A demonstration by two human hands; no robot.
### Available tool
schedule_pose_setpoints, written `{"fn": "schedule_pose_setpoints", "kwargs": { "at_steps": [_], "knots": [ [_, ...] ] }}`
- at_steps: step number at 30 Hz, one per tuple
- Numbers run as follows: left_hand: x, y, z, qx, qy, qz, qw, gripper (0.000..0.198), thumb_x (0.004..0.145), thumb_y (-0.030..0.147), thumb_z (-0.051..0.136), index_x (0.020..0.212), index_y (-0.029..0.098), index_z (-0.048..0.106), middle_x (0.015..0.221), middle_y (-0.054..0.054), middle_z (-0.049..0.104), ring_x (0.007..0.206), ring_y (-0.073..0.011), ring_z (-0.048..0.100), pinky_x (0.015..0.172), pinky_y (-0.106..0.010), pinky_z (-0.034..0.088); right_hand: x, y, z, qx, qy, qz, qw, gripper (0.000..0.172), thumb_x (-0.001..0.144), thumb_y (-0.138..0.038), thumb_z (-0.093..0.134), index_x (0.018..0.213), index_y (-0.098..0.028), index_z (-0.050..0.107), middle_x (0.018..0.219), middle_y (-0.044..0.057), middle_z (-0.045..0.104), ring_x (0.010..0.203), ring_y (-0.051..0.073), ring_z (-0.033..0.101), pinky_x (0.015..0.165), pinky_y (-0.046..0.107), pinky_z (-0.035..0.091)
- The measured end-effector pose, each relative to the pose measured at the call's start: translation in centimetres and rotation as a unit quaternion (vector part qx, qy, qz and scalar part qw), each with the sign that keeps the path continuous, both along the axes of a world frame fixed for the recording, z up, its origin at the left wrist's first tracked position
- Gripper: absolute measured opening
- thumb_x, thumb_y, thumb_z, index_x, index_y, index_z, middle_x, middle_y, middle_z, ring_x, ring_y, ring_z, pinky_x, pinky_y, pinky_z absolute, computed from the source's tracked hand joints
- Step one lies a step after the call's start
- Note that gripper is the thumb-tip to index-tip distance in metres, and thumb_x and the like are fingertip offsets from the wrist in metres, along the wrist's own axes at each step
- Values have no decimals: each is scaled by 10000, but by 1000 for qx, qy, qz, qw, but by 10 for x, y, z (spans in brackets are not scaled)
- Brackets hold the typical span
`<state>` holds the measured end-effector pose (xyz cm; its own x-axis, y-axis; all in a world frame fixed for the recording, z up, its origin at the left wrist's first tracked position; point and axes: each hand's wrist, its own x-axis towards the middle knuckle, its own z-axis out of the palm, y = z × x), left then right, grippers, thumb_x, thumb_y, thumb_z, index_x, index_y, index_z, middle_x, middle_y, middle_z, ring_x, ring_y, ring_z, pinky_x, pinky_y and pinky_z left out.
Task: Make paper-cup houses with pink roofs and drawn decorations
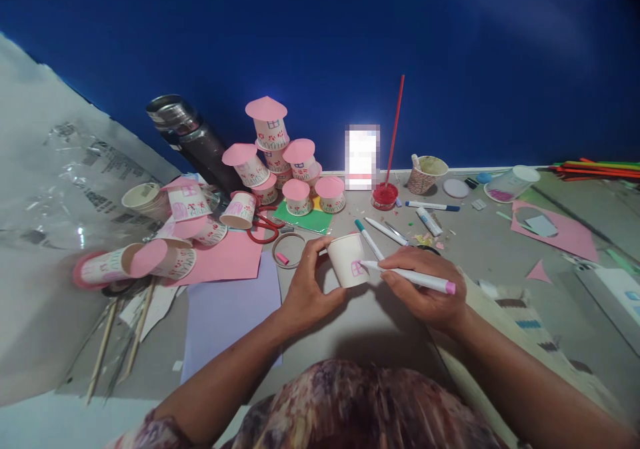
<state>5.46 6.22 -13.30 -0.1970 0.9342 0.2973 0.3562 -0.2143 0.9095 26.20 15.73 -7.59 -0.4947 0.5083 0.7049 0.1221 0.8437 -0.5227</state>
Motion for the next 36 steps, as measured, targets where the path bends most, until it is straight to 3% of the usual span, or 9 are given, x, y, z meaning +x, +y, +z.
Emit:
{"fn": "schedule_pose_setpoints", "kwargs": {
  "at_steps": [23, 36],
  "knots": [
    [2, 0, 1, -1, -12, -2, 1000, 743, 730, 176, 813, 1392, 271, 490, 1369, -103, 566, 1306, -293, 591, 1161, -529, 508, 0, 1, 0, -12, -1, 1, 1000, 164, 911, -130, 650, 896, -235, 775, 738, 32, 816, 611, 188, 762, 612, 286, 606],
    [4, 3, 6, -9, -70, -34, 997, 720, 742, 178, 827, 1372, 258, 486, 1394, -112, 593, 1328, -288, 621, 1173, -509, 522, 2, 3, 2, -26, 5, -8, 1000, 145, 922, -146, 658, 863, -222, 766, 747, 33, 815, 638, 181, 768, 625, 271, 606]
  ]
}}
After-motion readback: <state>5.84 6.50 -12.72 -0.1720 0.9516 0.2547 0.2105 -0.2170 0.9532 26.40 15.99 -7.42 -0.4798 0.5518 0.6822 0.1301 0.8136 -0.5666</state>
